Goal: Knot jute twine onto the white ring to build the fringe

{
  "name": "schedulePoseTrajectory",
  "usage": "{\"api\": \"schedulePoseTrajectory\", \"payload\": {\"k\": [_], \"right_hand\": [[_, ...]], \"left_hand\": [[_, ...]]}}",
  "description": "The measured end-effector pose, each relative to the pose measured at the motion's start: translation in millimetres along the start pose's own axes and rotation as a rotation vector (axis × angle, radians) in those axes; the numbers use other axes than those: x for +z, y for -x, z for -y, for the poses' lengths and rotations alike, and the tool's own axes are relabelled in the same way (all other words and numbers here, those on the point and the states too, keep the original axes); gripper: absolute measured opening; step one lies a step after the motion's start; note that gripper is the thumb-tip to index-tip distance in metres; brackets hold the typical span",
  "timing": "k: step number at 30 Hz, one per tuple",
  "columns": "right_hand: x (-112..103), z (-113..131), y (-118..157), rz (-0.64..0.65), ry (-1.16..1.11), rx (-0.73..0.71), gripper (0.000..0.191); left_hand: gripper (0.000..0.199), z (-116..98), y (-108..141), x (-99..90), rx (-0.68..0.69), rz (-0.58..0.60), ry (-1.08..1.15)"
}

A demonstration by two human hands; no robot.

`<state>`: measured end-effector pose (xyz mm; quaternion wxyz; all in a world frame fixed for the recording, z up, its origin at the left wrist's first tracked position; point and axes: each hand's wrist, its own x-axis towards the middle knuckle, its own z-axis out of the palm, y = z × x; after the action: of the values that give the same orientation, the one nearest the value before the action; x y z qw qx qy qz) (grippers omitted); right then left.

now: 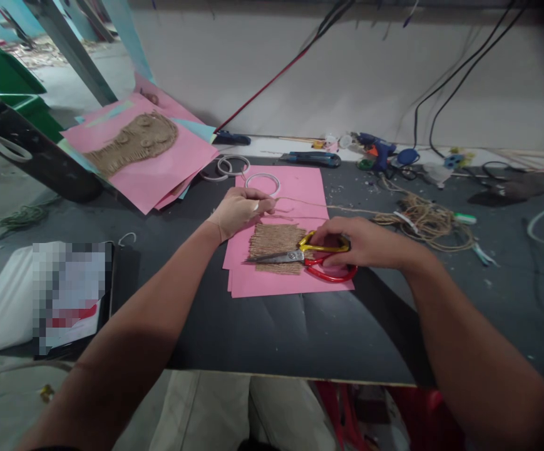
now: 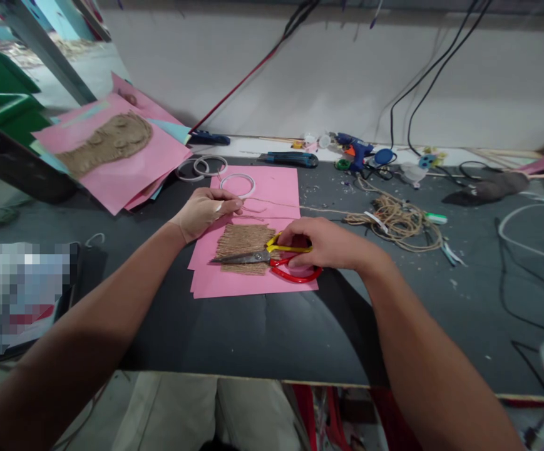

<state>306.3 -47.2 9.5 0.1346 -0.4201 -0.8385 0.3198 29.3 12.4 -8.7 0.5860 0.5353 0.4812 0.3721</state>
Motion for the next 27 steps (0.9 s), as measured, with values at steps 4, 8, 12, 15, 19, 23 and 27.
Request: {"api": "schedulePoseTrajectory", "payload": {"k": [4, 8, 12, 15, 19, 23, 27], "right_hand": [[3, 7, 1, 0.020, 0.075, 0.007, 0.027], [4, 18, 2, 0.050, 0.146, 0.042, 0.022], [-2, 20, 7, 0.077, -0.034, 0.042, 0.028], [-4, 18, 8, 0.020, -0.276, 0.017, 0.036], [7, 20, -1, -0.148, -0.493, 0.104, 0.039], [13, 28, -7, -0.250, -0.549, 0.184, 0.036], [9, 32, -1, -0.029, -0.668, 0.298, 0.039]], "left_hand": [[0.015, -2, 2, 0.8, -0.022, -0.007, 0.004], [0.021, -2, 1, 0.1, -0.004, -0.009, -0.019], [0.023, -1, 1, -0.6, 0.020, -0.015, -0.038], [0.023, -2, 2, -0.7, 0.042, 0.001, -0.028], [0.017, -3, 2, -0.4, 0.035, -0.020, -0.043], [0.015, -4, 2, 0.6, 0.005, -0.014, -0.038], [0.014, -4, 2, 0.5, 0.061, -0.018, -0.035]]}}
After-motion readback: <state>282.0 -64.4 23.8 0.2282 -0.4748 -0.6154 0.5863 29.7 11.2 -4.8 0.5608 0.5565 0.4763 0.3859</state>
